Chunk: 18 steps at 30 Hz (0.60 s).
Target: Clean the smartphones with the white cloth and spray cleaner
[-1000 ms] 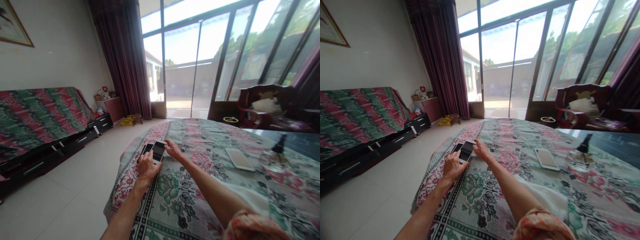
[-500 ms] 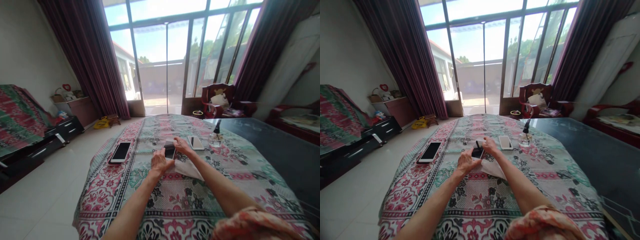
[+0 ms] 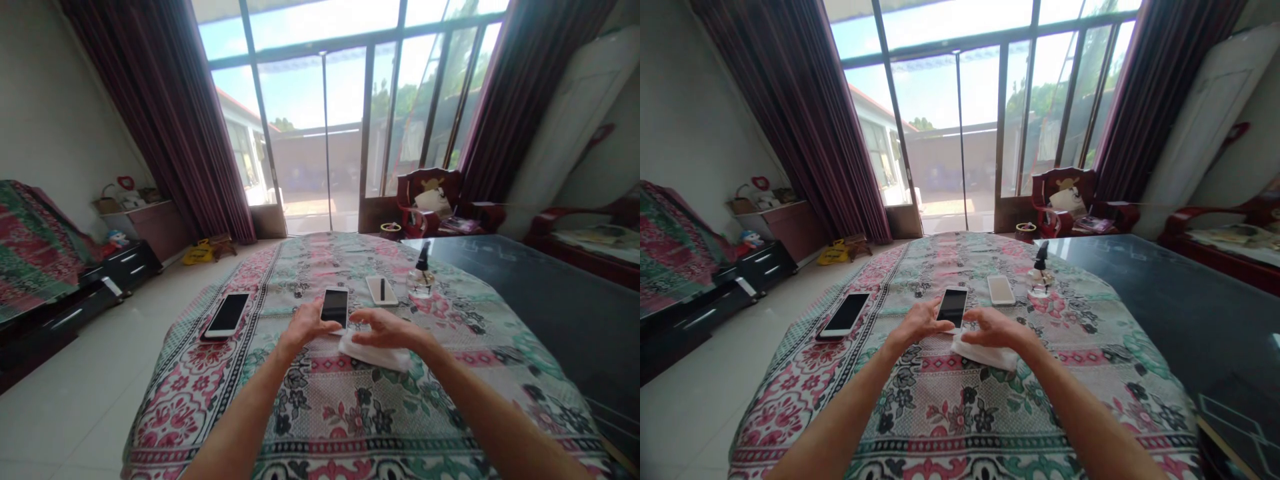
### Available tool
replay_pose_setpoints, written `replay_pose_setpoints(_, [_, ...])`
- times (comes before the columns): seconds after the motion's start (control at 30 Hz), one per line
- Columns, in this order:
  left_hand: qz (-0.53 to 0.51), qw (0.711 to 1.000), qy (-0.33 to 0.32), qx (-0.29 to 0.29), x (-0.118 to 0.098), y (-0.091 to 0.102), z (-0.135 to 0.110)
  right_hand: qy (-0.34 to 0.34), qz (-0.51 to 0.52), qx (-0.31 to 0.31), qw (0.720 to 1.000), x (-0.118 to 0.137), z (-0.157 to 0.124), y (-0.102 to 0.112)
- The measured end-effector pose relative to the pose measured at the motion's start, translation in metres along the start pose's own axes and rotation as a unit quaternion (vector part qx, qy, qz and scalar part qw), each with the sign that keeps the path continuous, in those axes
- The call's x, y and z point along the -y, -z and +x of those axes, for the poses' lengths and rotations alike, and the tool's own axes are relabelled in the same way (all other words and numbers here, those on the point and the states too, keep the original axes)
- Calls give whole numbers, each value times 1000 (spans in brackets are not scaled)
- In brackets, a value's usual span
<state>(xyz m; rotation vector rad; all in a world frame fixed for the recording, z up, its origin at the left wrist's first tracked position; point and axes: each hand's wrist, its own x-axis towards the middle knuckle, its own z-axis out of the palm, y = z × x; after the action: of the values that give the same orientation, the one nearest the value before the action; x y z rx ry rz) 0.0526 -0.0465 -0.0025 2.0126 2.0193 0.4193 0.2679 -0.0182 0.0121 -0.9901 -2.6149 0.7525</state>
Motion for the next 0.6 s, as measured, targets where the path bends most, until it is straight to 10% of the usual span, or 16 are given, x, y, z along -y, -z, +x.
replay_pose_setpoints(0.27, [-39, 994, 24, -95, 15, -20, 40, 68, -83, -70, 992, 13, -28, -32])
replay_pose_setpoints(0.6, [-82, 993, -71, -53, 34, -18, 59, 62, -80, -75, 992, 7, -29, -45])
